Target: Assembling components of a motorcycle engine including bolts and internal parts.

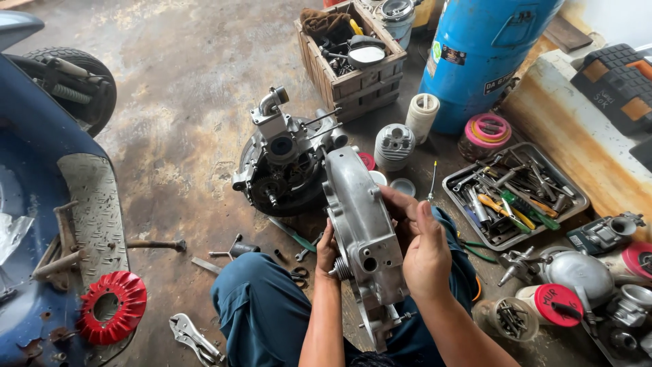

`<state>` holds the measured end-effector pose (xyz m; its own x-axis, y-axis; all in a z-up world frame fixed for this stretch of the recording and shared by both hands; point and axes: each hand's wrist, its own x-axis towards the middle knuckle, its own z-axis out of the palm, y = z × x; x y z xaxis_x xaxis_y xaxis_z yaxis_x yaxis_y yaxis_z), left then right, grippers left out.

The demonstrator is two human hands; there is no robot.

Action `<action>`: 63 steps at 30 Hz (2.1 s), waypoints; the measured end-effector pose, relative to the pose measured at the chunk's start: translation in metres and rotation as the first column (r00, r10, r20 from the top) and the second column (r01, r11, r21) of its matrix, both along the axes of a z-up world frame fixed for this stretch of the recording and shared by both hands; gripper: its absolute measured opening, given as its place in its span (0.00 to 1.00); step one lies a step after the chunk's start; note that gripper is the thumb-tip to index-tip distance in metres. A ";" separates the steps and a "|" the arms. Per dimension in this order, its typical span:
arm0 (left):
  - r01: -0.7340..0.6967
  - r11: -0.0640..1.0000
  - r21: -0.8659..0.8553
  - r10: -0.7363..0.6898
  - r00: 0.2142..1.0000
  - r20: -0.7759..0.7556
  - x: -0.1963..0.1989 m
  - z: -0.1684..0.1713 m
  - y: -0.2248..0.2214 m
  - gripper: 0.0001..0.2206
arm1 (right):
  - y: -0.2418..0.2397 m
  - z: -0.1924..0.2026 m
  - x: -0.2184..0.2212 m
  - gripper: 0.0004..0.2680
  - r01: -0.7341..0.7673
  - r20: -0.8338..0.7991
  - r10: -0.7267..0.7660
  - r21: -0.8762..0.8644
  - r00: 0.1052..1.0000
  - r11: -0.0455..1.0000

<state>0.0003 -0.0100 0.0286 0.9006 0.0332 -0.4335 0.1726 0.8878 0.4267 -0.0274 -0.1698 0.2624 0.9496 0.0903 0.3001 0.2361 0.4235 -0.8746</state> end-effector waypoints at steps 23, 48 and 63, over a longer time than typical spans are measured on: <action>0.041 0.997 0.059 -0.052 0.980 0.194 0.009 -0.101 0.010 0.22 | -0.009 0.001 -0.019 0.24 0.025 -0.077 -0.033 -0.101 0.997 0.995; 0.003 0.899 0.438 -0.012 1.000 0.018 -0.028 0.063 0.006 0.24 | -0.115 -0.097 0.080 0.25 0.195 -0.293 -0.150 0.132 0.944 0.972; 0.008 0.600 0.800 -0.097 0.993 0.062 -0.033 0.018 0.018 0.32 | -0.132 -0.152 0.048 0.24 0.321 -0.608 -0.010 0.405 0.794 0.856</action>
